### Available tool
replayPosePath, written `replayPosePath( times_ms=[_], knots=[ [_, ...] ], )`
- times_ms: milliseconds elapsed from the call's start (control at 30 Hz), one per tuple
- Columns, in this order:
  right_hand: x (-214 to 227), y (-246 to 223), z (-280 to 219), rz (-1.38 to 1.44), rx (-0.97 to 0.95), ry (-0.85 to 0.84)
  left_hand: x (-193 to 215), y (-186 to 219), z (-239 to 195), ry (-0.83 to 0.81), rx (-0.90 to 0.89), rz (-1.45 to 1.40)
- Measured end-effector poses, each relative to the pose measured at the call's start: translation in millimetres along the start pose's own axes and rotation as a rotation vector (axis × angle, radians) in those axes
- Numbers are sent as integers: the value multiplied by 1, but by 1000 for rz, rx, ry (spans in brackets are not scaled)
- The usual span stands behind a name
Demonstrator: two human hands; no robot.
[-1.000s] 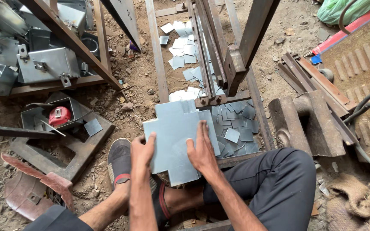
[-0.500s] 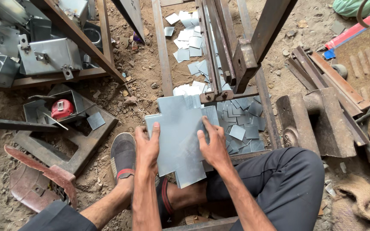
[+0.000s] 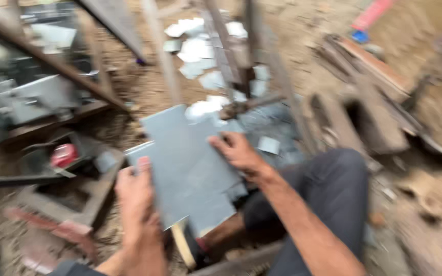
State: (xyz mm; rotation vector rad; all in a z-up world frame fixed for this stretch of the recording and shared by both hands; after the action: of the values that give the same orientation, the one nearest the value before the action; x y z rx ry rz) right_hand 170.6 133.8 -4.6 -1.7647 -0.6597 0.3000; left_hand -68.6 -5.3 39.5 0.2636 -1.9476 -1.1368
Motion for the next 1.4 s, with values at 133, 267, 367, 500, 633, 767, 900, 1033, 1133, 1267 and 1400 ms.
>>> replayPosePath(
  times_ms=[133, 267, 367, 500, 633, 767, 900, 1033, 1133, 1267, 1400],
  knots=[
    [25, -37, -116, 207, -125, 122, 15, -26, -47, -66, -19, -232],
    [77, -29, -270, 439, -115, 458, -36, -11, -80, -474, -191, -180],
    [101, 11, -399, 562, -266, 885, -113, 36, -196, -834, -145, -437],
    [102, 55, -561, 766, -188, 1333, -157, 96, -378, -1341, -187, -228],
    [66, 89, -691, 429, -559, 1729, -199, 79, -509, -1602, -281, 73],
    [19, 143, -757, 417, -739, 1934, -232, 4, -601, -1757, -338, 237],
    [-10, 222, -796, 438, -919, 1968, -275, -96, -630, -1639, -718, 189],
    [-22, 252, -802, -275, -1178, 1881, -299, -172, -626, -1504, -1049, 262],
    [-18, 277, -799, 121, -1031, 1880, -306, -183, -625, -1506, -961, 260],
    [-34, 287, -794, 374, -1074, 1621, -285, -195, -644, -1721, -197, 462],
    [-42, 310, -786, 471, -1144, 1513, -279, -186, -655, -1807, 144, 499]
  ],
)
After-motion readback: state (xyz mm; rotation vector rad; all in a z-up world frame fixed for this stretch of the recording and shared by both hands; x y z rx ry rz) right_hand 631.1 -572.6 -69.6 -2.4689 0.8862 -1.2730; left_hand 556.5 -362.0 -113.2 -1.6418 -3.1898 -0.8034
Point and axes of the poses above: each hand's wrist, its own z-axis towards the middle knuckle, its own x-axis out of the back of the hand, y = z × x, the point moved 4 cm from there along z, towards the middle knuckle, and after that the axes turned 8 degrees about -z, right-handed, at the moved point
